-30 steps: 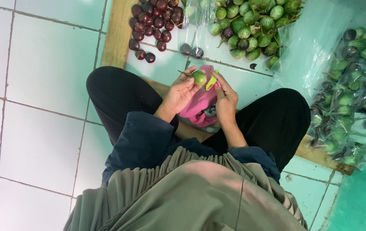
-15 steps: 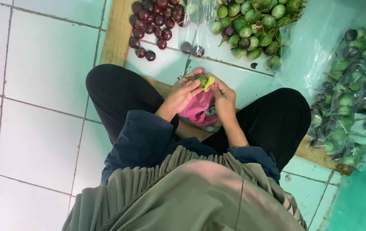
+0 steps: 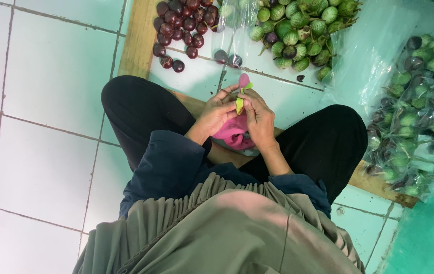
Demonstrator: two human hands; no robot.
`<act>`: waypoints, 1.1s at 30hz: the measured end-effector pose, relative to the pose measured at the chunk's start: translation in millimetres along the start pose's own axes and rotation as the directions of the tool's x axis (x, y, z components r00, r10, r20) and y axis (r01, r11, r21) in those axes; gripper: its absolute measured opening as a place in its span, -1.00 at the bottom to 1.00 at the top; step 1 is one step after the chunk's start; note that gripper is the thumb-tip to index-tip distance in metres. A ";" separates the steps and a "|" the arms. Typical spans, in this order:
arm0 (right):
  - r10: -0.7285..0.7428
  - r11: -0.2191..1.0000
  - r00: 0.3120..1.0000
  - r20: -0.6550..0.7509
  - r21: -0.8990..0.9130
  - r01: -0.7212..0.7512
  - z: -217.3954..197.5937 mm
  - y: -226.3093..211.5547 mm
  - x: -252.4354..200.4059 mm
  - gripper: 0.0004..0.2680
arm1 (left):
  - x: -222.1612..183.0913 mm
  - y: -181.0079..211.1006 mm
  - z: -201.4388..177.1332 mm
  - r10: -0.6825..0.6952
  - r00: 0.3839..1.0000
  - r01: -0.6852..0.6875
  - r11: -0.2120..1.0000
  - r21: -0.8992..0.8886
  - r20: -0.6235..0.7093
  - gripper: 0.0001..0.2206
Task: Bagging small green and purple vegetables into plastic bags
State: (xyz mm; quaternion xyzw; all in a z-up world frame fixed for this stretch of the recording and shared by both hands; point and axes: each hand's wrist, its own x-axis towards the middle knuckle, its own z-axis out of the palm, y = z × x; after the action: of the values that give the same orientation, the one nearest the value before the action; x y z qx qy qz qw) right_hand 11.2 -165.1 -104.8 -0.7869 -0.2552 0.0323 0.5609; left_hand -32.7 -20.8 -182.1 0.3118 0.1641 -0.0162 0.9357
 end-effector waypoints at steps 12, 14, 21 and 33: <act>0.204 0.971 0.977 -0.065 0.141 -0.194 -12.5 3.8 7.1 -0.79 | 9.5 5.1 -13.9 -0.105 0.980 0.064 0.970 -0.235 -0.168 -0.84; 0.027 0.998 0.998 -0.050 0.063 -0.024 0.9 0.2 1.0 -0.81 | 11.1 4.2 -7.4 -0.096 0.980 0.055 0.973 -0.226 -0.174 -0.86; -0.103 0.994 0.988 -0.116 0.028 0.107 10.9 13.7 -10.6 -0.91 | 26.8 -31.5 -55.8 -0.181 0.966 0.136 0.963 -0.234 -0.182 -0.81; 0.029 0.996 0.971 -0.236 0.088 -0.008 2.6 36.5 -4.3 -0.93 | 6.5 9.0 -9.4 -0.214 0.970 0.183 0.955 -0.233 -0.115 -0.87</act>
State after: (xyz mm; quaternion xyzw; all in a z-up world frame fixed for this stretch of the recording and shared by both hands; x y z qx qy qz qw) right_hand 20.0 -173.5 -139.6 -0.7626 -0.1773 -0.0458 0.6204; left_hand -28.2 -7.5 -186.1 0.1881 0.2604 -0.0702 0.9444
